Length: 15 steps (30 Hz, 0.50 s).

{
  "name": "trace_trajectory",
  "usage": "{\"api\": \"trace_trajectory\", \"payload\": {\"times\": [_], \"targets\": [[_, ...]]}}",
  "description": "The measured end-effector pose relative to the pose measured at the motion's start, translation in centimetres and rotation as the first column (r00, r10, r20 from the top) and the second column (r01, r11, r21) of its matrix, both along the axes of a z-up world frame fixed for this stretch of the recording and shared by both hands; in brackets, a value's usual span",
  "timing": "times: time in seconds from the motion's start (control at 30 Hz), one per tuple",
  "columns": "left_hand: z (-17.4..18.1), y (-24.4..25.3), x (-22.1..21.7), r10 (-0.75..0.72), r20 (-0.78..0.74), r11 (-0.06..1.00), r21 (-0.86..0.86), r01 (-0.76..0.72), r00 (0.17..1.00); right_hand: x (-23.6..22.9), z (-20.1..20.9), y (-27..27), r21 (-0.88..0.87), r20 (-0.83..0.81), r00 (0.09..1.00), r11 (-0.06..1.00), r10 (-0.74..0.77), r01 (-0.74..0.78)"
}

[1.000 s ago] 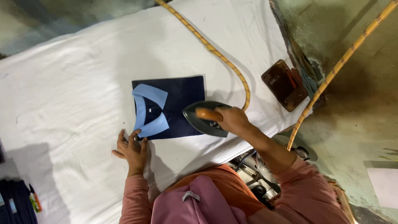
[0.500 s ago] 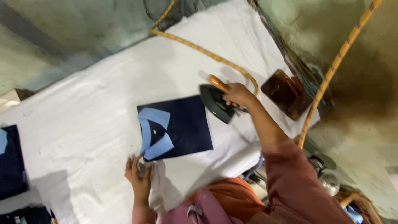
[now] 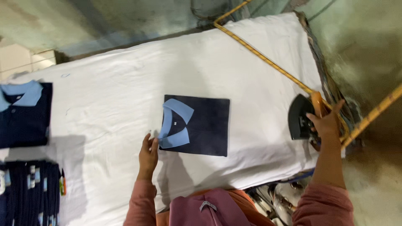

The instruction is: The person irons and folds a shirt on a table.

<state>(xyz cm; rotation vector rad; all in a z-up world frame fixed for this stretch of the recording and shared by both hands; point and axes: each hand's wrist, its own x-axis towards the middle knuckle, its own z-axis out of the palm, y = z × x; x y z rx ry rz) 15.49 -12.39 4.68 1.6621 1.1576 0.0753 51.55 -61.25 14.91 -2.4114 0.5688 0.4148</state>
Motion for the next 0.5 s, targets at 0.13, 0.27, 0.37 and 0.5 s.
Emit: {"api": "trace_trajectory", "payload": {"times": [0.13, 0.27, 0.37, 0.5], "targets": [[-5.1, 3.1, 2.4, -0.183, -0.11, 0.978, 0.083, 0.192, 0.977, -0.2, -2.0, -1.2, -0.05, 0.04, 0.995, 0.995, 0.088, -0.086], [-4.6, 3.2, 5.0, -0.188, -0.173, 0.975, 0.083, 0.204, 0.967, -2.0, 0.4, 1.4, -0.035, 0.007, 0.997, 0.996, 0.081, -0.081], [-4.3, 2.7, 6.4, -0.23, -0.22, 0.965, 0.075, 0.251, 0.948, -2.6, -5.7, 0.2, -0.444, 0.56, 0.616, 0.829, 0.554, -0.341], [-7.8, 3.0, 6.6, -0.243, -0.266, 0.957, 0.093, 0.276, 0.933, -7.6, -23.5, 2.7, -0.417, 0.435, 0.439, 0.608, 0.786, -0.675]]}}
